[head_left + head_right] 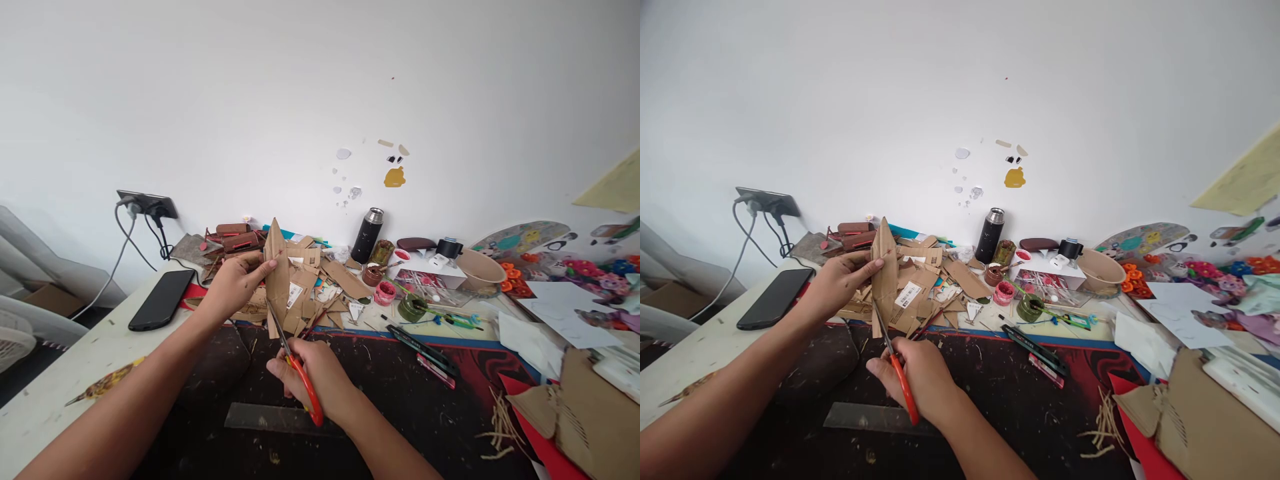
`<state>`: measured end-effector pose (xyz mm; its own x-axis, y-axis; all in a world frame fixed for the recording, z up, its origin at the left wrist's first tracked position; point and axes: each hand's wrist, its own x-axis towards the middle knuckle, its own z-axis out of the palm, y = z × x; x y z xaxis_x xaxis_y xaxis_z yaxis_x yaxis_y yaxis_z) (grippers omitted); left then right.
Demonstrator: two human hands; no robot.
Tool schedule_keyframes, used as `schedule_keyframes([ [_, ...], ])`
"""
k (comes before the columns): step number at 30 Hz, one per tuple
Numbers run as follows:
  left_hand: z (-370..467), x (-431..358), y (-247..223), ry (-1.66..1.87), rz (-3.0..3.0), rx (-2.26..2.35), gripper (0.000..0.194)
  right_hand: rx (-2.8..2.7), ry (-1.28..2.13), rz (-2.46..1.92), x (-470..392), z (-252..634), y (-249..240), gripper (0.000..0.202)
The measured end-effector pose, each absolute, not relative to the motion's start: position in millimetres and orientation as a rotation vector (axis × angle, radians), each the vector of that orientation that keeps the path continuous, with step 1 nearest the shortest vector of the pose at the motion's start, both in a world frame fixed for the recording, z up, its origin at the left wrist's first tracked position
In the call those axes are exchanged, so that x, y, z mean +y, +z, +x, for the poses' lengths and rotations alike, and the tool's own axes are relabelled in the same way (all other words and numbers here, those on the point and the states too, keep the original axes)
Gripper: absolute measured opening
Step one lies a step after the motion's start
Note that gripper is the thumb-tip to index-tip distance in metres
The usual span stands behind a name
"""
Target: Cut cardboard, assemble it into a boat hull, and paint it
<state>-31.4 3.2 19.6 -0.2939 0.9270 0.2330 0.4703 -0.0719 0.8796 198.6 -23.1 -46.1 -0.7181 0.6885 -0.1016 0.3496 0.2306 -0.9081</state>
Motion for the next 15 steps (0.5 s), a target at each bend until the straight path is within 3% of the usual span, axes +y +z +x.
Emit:
schedule_keyframes([
  [3, -32.6, 4.0, 17.9, 1.341, 1.5, 1.719, 0.056, -2.169, 1.585, -0.922, -23.2, 200.6, -43.0, 0.039],
  [8, -34.6, 4.6, 16.2, 1.335, 1.518, 1.739, 0.056, -2.278, 1.478, -0.906, -19.6, 203.3, -41.4, 0.051],
  [15, -31.2, 3.5, 16.7, 1.34, 1.567, 1.719, 0.052, -2.188, 1.691, -0.824, -18.6, 206.5, -40.9, 0.066],
])
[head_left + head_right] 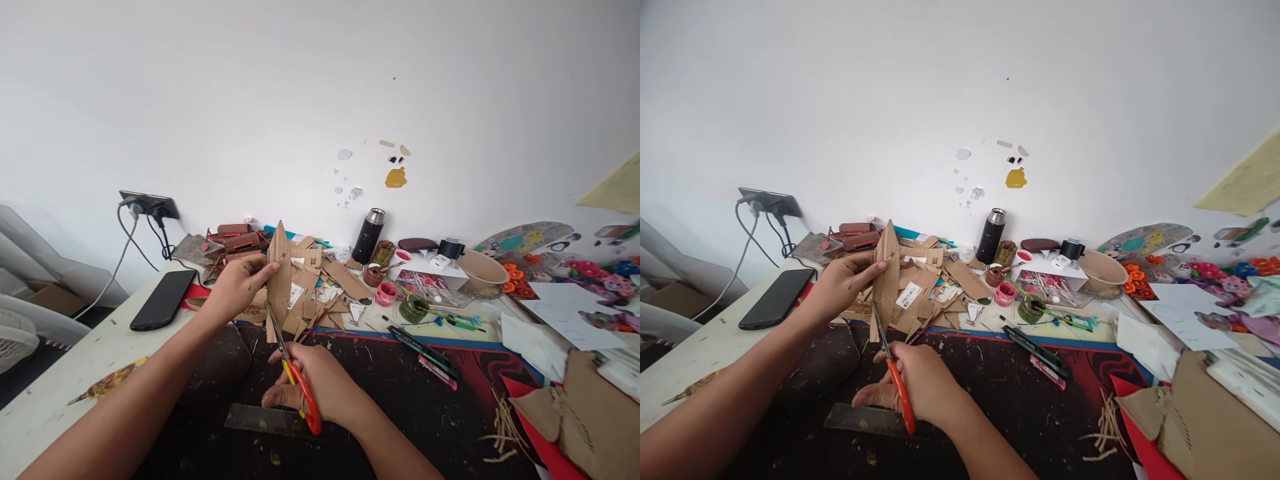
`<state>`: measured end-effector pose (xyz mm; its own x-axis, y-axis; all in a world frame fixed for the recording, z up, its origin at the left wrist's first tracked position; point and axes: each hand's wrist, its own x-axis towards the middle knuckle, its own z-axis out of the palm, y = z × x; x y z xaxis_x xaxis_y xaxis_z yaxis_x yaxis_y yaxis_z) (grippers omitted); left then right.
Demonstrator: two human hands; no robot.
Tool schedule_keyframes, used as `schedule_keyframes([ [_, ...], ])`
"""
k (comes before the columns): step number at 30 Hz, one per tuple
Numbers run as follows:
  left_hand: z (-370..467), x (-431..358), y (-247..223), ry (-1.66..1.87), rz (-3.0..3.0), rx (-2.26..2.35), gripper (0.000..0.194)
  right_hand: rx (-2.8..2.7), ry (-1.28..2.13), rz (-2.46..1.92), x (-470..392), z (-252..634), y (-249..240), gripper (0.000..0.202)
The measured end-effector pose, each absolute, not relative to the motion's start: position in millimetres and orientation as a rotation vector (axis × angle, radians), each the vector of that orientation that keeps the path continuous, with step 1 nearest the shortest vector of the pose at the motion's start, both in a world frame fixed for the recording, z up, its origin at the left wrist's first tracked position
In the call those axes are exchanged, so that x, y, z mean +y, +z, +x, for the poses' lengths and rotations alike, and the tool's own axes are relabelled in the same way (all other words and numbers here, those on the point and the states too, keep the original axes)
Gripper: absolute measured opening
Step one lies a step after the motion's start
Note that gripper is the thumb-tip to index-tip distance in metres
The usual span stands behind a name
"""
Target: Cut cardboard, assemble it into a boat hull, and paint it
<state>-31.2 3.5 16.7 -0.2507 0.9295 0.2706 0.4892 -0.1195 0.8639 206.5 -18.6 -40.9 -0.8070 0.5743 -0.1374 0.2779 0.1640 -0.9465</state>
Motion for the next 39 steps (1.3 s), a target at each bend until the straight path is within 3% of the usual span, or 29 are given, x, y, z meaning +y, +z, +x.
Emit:
schedule_keyframes([
  [18, -26, 3, 15, 1.341, 1.49, 1.748, 0.05, -2.168, 1.511, -0.884, -24, 200, -49, 0.054],
  [24, -24, 3, 19, 1.295, 1.452, 1.738, 0.049, -2.051, 1.697, -0.956, -30, 196, -56, 0.052],
  [39, -28, 8, 11, 1.257, 1.506, 1.767, 0.045, -2.258, 1.212, -1.057, -31, 191, -50, 0.038],
])
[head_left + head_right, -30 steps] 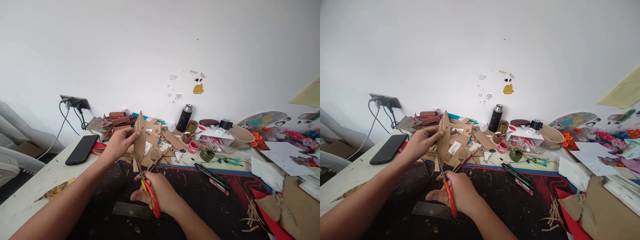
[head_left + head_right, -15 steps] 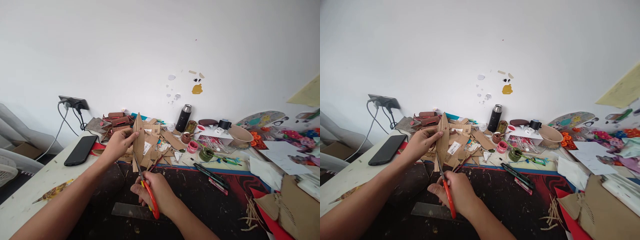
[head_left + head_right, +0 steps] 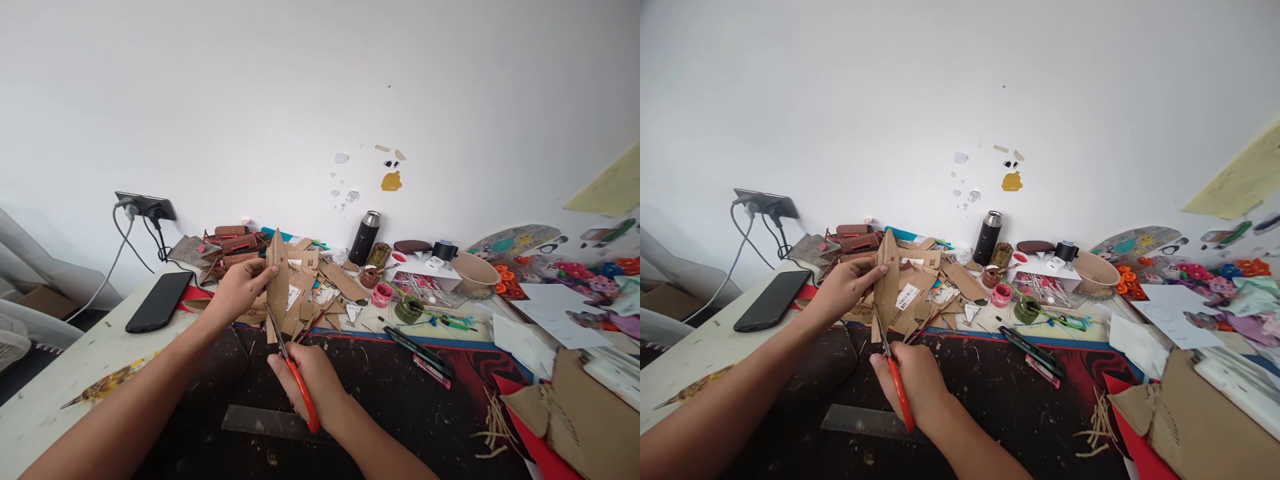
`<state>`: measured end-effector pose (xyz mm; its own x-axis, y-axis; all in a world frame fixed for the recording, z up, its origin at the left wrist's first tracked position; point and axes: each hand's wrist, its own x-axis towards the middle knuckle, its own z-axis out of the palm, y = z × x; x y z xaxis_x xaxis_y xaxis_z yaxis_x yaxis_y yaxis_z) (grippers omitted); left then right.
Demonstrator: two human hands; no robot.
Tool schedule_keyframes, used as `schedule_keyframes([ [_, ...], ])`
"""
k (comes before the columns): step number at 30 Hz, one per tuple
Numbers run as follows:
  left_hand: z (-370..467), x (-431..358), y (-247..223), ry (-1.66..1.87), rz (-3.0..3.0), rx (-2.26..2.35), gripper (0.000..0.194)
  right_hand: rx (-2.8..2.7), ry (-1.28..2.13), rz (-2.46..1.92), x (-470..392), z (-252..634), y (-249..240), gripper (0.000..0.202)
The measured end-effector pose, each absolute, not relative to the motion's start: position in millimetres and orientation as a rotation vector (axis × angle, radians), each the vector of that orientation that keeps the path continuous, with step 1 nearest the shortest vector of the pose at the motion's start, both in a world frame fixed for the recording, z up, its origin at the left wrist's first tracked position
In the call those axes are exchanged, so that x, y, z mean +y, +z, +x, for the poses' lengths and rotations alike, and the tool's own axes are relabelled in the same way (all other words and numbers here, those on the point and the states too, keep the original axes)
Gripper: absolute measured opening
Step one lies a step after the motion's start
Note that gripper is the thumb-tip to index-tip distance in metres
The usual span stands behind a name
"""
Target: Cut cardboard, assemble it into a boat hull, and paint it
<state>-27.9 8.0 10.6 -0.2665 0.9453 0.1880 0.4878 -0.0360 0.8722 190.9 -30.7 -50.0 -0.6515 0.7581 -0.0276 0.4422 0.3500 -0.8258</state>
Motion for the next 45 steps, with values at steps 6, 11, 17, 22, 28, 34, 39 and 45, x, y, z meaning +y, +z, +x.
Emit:
schedule_keyframes([
  [6, -28, 9, 9, 1.267, 1.52, 1.757, 0.045, -2.289, 1.126, -1.107, -32, 187, -46, 0.035],
  [11, -28, 10, 7, 1.284, 1.538, 1.746, 0.044, -2.284, 1.131, -1.131, -32, 185, -47, 0.034],
  [17, -29, 10, 6, 1.283, 1.544, 1.754, 0.043, -2.315, 1.092, -1.184, -33, 183, -48, 0.03],
  [22, -29, 9, 8, 1.246, 1.563, 1.784, 0.045, -2.326, 1.071, -1.192, -34, 182, -50, 0.031],
  [28, -28, 7, 11, 1.196, 1.579, 1.821, 0.046, -2.303, 1.083, -1.197, -32, 182, -55, 0.032],
  [34, -29, 7, 11, 1.215, 1.583, 1.818, 0.046, -2.269, 1.276, -1.094, -29, 190, -56, 0.031],
  [39, -28, 7, 12, 1.26, 1.581, 1.809, 0.047, -2.181, 1.495, -0.957, -28, 195, -55, 0.037],
  [45, -27, 5, 15, 1.249, 1.566, 1.8, 0.046, -2.131, 1.613, -0.947, -26, 199, -50, 0.044],
])
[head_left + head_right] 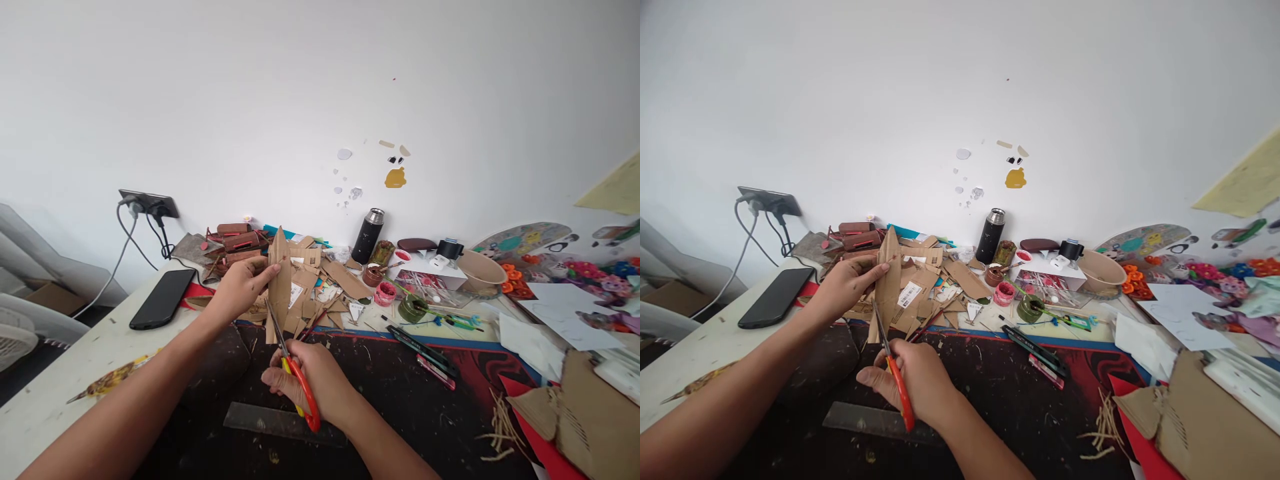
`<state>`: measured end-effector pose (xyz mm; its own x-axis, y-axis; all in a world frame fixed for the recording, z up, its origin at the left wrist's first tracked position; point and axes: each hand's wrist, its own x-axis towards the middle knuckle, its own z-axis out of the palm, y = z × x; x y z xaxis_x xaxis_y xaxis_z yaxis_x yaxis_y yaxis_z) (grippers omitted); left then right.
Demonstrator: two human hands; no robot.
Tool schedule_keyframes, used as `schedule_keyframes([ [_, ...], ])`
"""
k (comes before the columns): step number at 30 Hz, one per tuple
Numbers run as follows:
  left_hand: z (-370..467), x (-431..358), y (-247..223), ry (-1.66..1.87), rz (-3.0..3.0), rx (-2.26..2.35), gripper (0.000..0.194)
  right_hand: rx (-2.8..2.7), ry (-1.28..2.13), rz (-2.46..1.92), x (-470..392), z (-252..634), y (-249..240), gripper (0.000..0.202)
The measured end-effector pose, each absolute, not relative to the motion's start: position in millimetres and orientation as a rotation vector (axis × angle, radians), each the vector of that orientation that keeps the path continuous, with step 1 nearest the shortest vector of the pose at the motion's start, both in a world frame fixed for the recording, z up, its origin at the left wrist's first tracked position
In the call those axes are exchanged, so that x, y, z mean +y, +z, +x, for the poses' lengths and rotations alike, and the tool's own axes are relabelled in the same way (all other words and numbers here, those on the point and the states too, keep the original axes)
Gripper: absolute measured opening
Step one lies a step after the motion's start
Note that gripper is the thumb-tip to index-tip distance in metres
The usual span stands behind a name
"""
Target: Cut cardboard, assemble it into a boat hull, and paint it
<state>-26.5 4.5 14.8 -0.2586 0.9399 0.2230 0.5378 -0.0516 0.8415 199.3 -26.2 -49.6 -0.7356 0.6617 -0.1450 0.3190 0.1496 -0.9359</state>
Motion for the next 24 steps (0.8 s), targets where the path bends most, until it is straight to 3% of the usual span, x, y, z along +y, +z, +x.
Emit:
schedule_keyframes([
  [14, -19, 2, 17, 1.205, 1.589, 1.811, 0.047, -2.026, 1.647, -0.985, -27, 193, -70, 0.048],
  [24, -20, 5, 9, 1.211, 1.576, 1.767, 0.043, -2.111, 1.532, -1.112, -29, 192, -56, 0.038],
])
